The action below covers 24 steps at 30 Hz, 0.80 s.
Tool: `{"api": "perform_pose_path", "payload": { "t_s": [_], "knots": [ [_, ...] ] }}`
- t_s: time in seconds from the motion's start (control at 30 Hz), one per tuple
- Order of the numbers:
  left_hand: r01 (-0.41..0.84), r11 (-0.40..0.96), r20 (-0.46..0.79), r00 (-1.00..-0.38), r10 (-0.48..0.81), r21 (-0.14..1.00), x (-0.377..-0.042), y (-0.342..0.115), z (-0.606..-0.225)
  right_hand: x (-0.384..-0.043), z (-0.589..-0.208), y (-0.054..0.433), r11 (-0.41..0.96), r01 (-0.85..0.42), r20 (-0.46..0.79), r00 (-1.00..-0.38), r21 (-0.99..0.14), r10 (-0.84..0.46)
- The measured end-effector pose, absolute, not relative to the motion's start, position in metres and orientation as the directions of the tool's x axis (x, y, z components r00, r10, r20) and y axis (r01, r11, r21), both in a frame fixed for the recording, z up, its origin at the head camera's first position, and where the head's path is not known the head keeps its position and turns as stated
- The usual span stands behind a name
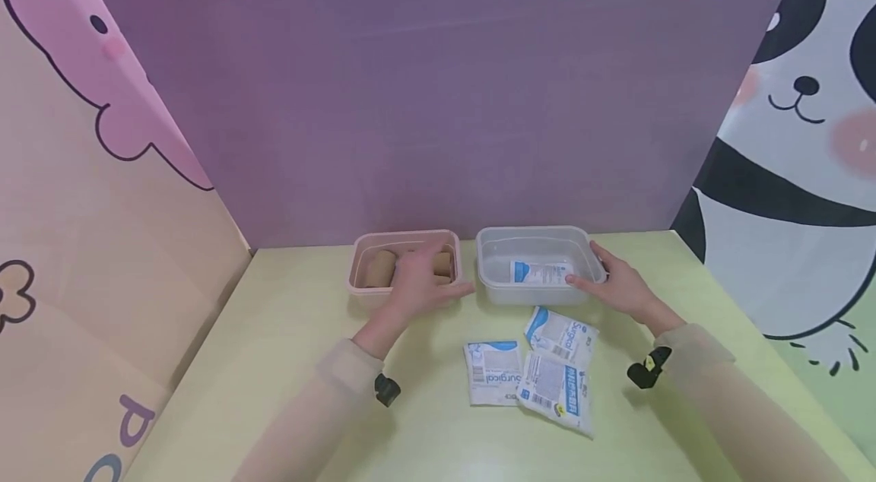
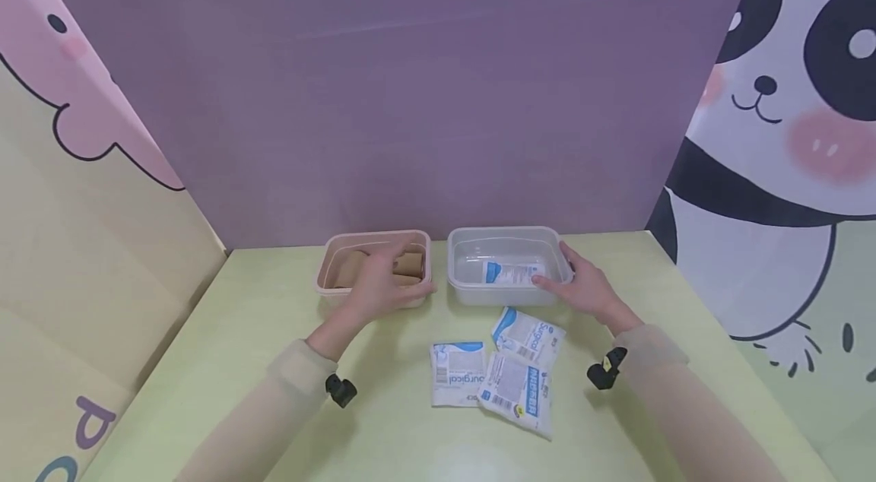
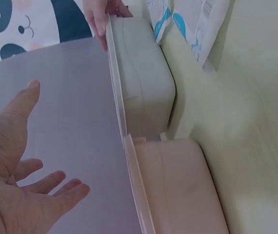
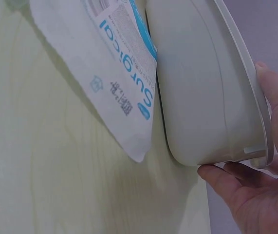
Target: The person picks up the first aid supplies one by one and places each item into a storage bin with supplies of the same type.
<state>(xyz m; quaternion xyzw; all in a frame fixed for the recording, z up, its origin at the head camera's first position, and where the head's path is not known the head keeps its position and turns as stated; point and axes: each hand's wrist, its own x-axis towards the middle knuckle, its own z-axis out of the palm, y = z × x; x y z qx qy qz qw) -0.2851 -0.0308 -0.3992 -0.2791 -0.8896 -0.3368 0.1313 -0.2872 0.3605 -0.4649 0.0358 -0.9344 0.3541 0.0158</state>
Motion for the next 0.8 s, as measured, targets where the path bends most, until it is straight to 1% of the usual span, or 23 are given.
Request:
{"api": "perform_pose_path", "payload": {
  "t_s": [0.1,0.17,0.33,0.5,0.8],
  "knots": [
    [0.564,0.634,0.364,-0.826,0.431,0.529,-0.28,-0.024,-0.4,-0.288,-0.464,0.36,0.748,-0.084,0.062,-0.996,-0.658,-0.057],
    [0.557,0.611,0.332,-0.829,0.45,0.563,-0.275,-0.019,-0.401,-0.288,-0.463,0.361,0.748,-0.082,0.059,-0.997,-0.658,-0.057],
    [0.592,0.56,0.317,-0.797,0.514,0.579,-0.262,-0.009,-0.406,-0.288,-0.461,0.36,0.749,-0.076,0.049,-0.997,-0.659,-0.057],
    [0.591,0.552,0.266,-0.786,0.558,0.588,-0.247,-0.001,-0.411,-0.288,-0.46,0.36,0.746,-0.077,0.049,-0.997,-0.662,-0.06],
    [0.611,0.584,0.218,-0.767,0.603,0.535,-0.237,0.008,-0.427,-0.287,-0.461,0.359,0.745,-0.05,0.018,-0.999,-0.665,-0.051]
  ]
}}
